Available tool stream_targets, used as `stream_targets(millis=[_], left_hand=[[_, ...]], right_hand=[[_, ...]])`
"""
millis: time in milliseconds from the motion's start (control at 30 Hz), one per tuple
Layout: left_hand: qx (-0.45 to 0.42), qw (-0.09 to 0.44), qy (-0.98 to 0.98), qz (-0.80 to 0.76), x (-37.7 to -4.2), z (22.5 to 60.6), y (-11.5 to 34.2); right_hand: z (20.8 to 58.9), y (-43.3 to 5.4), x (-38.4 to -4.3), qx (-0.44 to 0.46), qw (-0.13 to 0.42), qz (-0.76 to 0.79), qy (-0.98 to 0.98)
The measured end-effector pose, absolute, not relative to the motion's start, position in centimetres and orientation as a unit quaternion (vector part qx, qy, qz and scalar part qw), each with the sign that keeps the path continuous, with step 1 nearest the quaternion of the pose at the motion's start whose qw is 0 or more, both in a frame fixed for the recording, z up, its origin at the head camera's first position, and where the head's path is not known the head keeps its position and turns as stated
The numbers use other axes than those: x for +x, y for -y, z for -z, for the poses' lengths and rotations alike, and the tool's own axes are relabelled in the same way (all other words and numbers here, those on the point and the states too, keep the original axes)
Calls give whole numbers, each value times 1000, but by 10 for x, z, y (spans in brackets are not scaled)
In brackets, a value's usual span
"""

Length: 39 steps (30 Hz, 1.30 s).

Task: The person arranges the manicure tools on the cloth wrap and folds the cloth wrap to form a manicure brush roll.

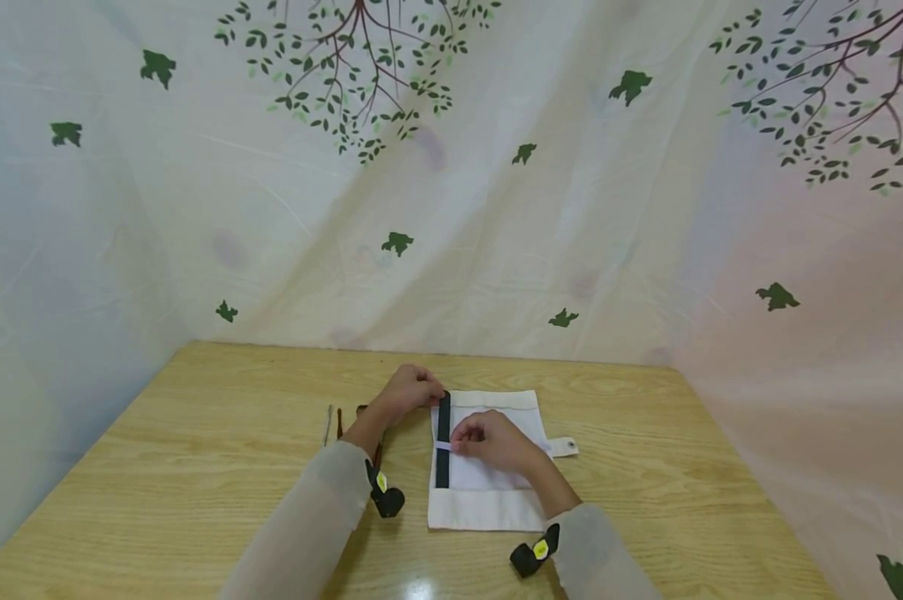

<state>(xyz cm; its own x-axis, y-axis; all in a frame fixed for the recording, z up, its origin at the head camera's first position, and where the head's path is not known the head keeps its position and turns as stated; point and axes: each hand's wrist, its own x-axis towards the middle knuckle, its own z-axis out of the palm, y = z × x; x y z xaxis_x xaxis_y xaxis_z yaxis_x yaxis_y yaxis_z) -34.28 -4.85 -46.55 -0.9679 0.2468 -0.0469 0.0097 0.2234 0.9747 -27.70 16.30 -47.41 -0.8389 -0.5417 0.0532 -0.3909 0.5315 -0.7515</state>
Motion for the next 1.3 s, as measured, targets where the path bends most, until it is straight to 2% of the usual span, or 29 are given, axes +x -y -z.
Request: stream_targets(millis=[633,1300], left_hand=[[153,95,-816,-549,-338,461,59],[196,138,-812,-532,-340,460,64]], right_hand=[[474,-162,-277,-257,103,404,-872],[472,-162,-276,-259,102,400,-873]])
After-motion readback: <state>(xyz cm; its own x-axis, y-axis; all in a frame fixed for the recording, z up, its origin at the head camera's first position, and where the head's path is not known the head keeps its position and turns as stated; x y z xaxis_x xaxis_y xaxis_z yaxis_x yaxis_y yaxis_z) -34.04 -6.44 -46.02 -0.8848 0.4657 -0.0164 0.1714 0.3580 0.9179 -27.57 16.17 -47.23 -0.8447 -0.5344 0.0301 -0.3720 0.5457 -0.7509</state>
